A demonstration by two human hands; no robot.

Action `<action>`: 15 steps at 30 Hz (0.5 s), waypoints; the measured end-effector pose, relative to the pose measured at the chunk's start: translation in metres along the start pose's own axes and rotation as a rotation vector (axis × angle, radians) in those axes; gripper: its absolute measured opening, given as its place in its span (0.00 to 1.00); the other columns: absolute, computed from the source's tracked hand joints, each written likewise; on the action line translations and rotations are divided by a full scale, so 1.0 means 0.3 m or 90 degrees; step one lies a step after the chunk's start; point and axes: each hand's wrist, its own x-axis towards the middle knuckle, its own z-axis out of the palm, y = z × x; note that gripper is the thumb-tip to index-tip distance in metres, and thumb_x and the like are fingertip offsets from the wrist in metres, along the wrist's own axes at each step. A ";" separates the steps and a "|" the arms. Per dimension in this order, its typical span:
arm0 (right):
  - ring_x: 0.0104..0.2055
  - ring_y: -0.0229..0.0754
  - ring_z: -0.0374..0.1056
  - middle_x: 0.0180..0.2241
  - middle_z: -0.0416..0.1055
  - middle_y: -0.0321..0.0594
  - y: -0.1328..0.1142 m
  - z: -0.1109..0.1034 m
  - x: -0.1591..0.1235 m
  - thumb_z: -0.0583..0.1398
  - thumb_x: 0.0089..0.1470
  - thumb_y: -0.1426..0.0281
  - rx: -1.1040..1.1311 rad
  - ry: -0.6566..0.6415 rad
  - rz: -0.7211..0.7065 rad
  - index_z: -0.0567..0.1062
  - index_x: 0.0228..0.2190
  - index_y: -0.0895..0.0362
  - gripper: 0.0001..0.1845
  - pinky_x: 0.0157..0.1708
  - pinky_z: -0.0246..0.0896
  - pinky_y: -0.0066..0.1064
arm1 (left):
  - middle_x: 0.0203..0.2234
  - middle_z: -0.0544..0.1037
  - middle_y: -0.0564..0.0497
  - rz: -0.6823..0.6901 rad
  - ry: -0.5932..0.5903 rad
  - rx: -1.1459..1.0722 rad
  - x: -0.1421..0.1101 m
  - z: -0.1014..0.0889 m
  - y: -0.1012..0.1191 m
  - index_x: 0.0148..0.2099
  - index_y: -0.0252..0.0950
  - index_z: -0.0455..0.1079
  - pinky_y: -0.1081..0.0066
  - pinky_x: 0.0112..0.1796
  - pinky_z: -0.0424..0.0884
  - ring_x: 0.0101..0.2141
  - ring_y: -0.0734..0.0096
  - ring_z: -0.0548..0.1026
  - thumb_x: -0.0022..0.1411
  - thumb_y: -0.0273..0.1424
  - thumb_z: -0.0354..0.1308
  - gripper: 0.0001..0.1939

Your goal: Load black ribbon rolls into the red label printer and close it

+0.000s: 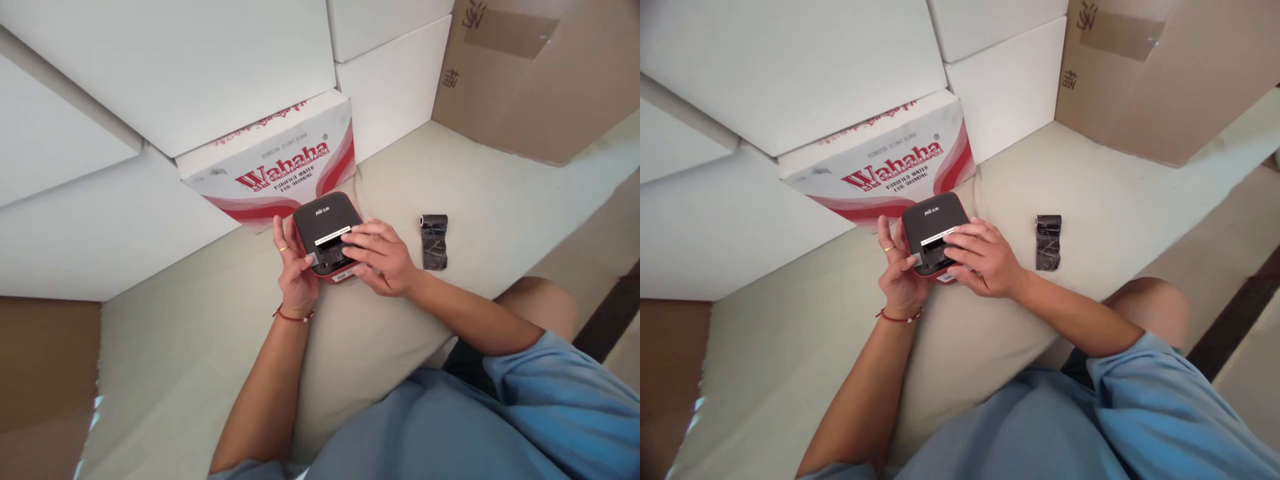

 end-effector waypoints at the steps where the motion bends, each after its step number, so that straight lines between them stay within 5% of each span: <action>1: 0.65 0.58 0.78 0.57 0.88 0.45 -0.005 0.002 -0.006 0.60 0.75 0.52 0.015 0.002 -0.021 0.88 0.52 0.46 0.20 0.70 0.70 0.61 | 0.80 0.65 0.60 -0.013 -0.002 -0.010 -0.001 -0.006 -0.003 0.80 0.67 0.58 0.45 0.82 0.55 0.83 0.50 0.56 0.59 0.44 0.73 0.51; 6: 0.56 0.57 0.81 0.47 0.90 0.44 -0.017 0.005 -0.006 0.60 0.76 0.53 0.060 0.008 -0.052 0.89 0.47 0.47 0.19 0.57 0.79 0.56 | 0.82 0.63 0.62 -0.052 -0.011 -0.013 -0.005 -0.043 -0.016 0.80 0.71 0.56 0.40 0.81 0.58 0.84 0.50 0.55 0.60 0.44 0.73 0.52; 15: 0.54 0.54 0.80 0.47 0.90 0.43 -0.030 -0.003 0.004 0.61 0.77 0.57 0.080 0.019 -0.048 0.89 0.46 0.47 0.17 0.55 0.81 0.53 | 0.82 0.63 0.64 -0.053 0.003 0.001 -0.002 -0.081 -0.051 0.78 0.76 0.56 0.44 0.81 0.57 0.84 0.52 0.56 0.56 0.43 0.79 0.55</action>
